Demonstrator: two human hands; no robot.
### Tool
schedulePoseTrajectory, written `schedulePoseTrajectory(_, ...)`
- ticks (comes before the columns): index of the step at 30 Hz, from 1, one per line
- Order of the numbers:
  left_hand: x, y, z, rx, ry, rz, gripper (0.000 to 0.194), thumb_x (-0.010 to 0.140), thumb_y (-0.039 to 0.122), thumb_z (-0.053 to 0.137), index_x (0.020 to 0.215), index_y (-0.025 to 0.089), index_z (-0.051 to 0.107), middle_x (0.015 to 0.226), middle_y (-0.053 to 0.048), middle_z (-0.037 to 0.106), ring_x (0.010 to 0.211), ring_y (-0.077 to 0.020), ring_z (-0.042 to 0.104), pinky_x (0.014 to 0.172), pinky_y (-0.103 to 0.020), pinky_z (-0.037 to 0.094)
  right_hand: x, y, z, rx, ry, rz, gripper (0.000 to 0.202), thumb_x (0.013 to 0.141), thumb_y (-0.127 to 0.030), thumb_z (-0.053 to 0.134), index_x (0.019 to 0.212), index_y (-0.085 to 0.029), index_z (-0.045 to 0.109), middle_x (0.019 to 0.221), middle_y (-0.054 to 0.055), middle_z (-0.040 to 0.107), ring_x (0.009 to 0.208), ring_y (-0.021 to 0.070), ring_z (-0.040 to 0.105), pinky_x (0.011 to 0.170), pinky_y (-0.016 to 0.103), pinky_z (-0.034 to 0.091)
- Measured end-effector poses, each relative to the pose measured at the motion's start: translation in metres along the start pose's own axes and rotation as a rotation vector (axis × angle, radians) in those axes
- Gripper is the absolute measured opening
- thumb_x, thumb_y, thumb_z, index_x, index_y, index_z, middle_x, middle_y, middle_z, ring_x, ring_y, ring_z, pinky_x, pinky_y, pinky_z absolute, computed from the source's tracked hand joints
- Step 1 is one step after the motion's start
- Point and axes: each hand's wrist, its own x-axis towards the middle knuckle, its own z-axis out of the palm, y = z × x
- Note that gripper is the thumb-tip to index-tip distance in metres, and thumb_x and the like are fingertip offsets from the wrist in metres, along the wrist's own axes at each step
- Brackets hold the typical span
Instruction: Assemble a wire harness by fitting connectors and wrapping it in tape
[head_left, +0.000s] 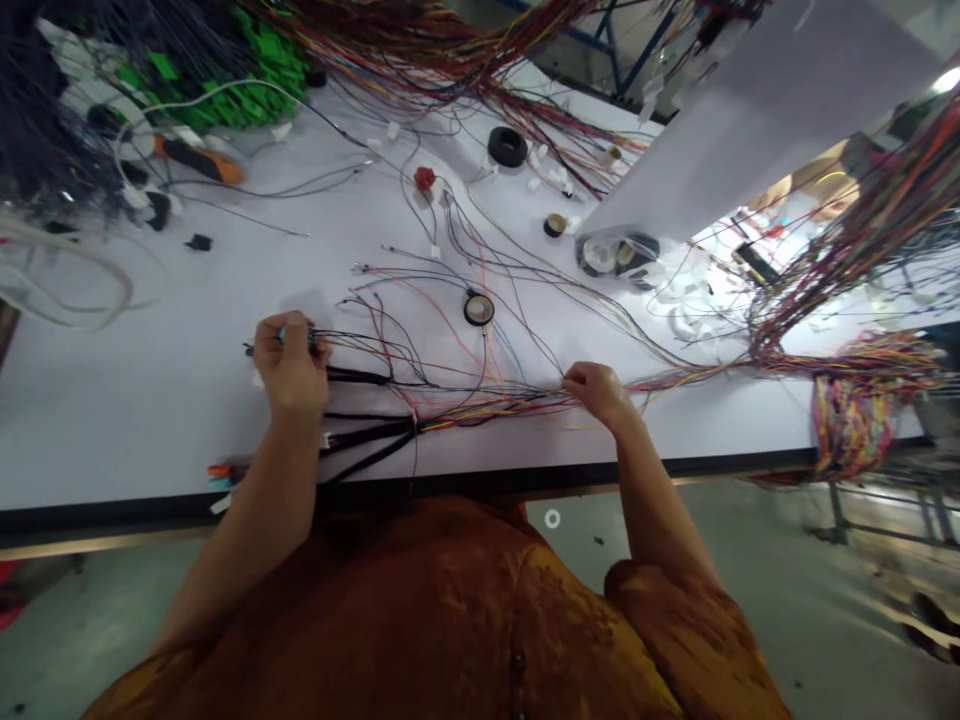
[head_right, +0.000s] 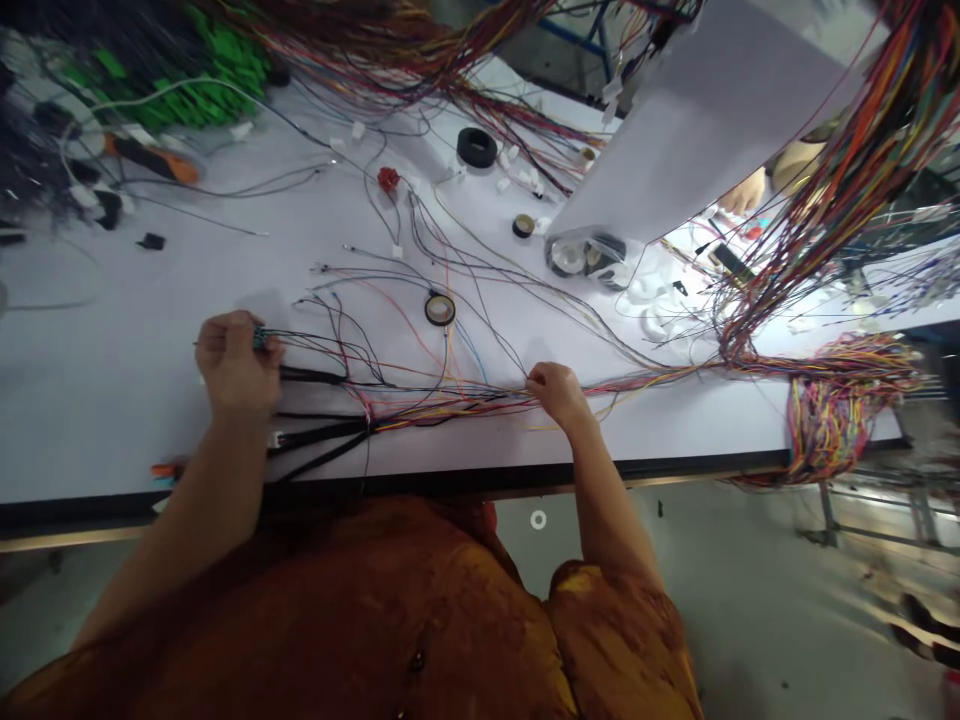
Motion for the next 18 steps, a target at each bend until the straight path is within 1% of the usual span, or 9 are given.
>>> schedulePoseTrajectory(1,0.000,0.000,0.000,0.005,-0.005,0.000,0.022,0.083,0.021,0.069,0.079,0.018,0.048,0.072,0.009,0.055,0.048,-0.0011,0.045,0.046,-0.017,0.037,-0.003,0.003,0.000,0.040,0.008,0.034,0.011,0.076,-0.019,0.059,0.081,-0.017,0.069,0.076,0.003,0.067,0.071,0.0156,0.058,0.067,0.027,0.041)
schedulePoseTrajectory(3,0.000,0.000,0.001,-0.006,-0.019,-0.002,0.020,0.084,0.019,0.067,0.078,0.018,0.048,0.071,0.009,0.055,0.048,-0.0013,0.045,0.047,-0.017,0.036,-0.005,0.004,-0.001,0.113,0.058,0.076,0.020,0.076,-0.020,0.061,0.094,-0.017,0.068,0.081,0.004,0.068,0.071,0.0154,0.059,0.068,0.027,0.043)
schedulePoseTrajectory(5,0.000,0.001,0.001,-0.028,-0.029,-0.009,0.019,0.085,0.018,0.066,0.078,0.018,0.048,0.071,0.008,0.056,0.047,-0.0019,0.044,0.046,-0.018,0.035,-0.004,0.001,-0.001,0.140,0.111,0.076,0.028,0.076,-0.021,0.063,0.104,-0.017,0.066,0.085,0.004,0.068,0.069,0.0152,0.058,0.069,0.029,0.045)
schedulePoseTrajectory(8,0.000,0.001,0.001,-0.038,-0.029,-0.014,0.019,0.084,0.018,0.067,0.077,0.018,0.049,0.071,0.008,0.056,0.047,-0.0021,0.043,0.046,-0.019,0.033,0.001,-0.013,-0.002,0.061,0.169,0.017,0.027,0.081,-0.023,0.060,0.106,-0.018,0.066,0.092,0.005,0.068,0.069,0.0154,0.057,0.071,0.031,0.045)
schedulePoseTrajectory(10,0.001,0.001,0.001,-0.029,-0.032,-0.006,0.022,0.084,0.020,0.069,0.077,0.018,0.048,0.070,0.008,0.055,0.047,-0.0020,0.043,0.046,-0.020,0.032,0.007,-0.024,0.000,-0.031,0.180,-0.045,0.025,0.084,-0.022,0.057,0.107,-0.019,0.067,0.099,0.007,0.066,0.071,0.0161,0.058,0.071,0.031,0.045)
schedulePoseTrajectory(12,0.001,0.000,0.001,-0.019,-0.046,0.001,0.023,0.084,0.022,0.069,0.077,0.018,0.048,0.070,0.008,0.054,0.047,-0.0022,0.042,0.046,-0.020,0.031,0.014,-0.035,0.004,-0.135,0.163,-0.094,0.025,0.087,-0.021,0.053,0.106,-0.020,0.068,0.105,0.009,0.064,0.074,0.0174,0.059,0.068,0.031,0.044)
schedulePoseTrajectory(15,0.001,0.000,0.001,-0.004,-0.063,0.012,0.022,0.086,0.023,0.067,0.078,0.018,0.047,0.072,0.008,0.053,0.048,-0.0019,0.042,0.047,-0.021,0.030,0.028,-0.043,0.010,-0.238,0.140,-0.085,0.022,0.086,-0.015,0.049,0.094,-0.017,0.069,0.104,0.013,0.062,0.073,0.0189,0.057,0.066,0.032,0.042)
schedulePoseTrajectory(17,0.000,0.000,0.000,0.003,-0.067,0.020,0.021,0.087,0.022,0.066,0.078,0.018,0.047,0.073,0.008,0.053,0.048,-0.0015,0.041,0.048,-0.021,0.030,0.036,-0.042,0.013,-0.181,0.141,-0.068,0.015,0.080,-0.012,0.050,0.083,-0.017,0.064,0.096,0.012,0.062,0.072,0.0188,0.054,0.067,0.032,0.042)
schedulePoseTrajectory(18,0.000,0.000,0.000,0.004,-0.070,0.018,0.021,0.087,0.022,0.065,0.079,0.018,0.047,0.074,0.008,0.054,0.048,-0.0014,0.041,0.048,-0.021,0.029,0.039,-0.038,0.013,-0.098,0.137,-0.063,0.012,0.076,-0.012,0.051,0.078,-0.018,0.061,0.089,0.010,0.061,0.072,0.0185,0.053,0.068,0.032,0.043)
